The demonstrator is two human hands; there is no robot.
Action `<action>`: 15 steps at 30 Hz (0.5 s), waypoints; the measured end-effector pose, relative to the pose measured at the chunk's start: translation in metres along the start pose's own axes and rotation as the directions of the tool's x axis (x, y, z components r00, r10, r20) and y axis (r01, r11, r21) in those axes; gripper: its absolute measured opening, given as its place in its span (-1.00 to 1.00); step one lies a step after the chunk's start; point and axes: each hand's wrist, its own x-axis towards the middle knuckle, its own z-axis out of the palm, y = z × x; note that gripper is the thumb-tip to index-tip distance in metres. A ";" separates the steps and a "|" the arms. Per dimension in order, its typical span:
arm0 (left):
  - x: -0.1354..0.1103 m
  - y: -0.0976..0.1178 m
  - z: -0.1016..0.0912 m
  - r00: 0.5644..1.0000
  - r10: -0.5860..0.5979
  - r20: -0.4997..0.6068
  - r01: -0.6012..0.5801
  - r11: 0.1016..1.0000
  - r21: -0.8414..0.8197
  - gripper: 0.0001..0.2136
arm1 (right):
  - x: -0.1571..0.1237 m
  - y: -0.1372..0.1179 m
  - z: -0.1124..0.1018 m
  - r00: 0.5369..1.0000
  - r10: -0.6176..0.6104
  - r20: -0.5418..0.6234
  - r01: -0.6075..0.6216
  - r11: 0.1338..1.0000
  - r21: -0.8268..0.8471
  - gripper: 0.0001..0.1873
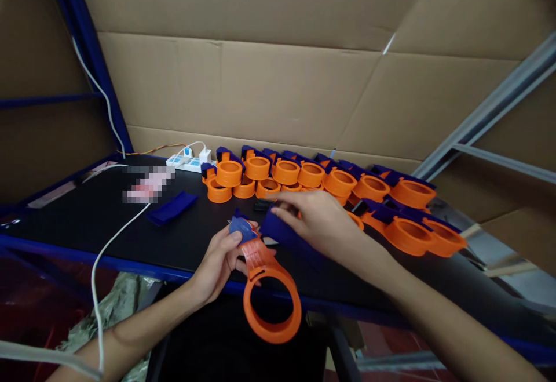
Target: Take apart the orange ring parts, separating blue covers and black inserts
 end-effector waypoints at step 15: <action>0.006 0.000 -0.007 0.992 -0.115 -0.044 0.114 0.993 -0.030 -0.60 | 0.190 -0.072 0.041 0.955 -0.007 0.295 -0.150 0.850 0.506 -0.83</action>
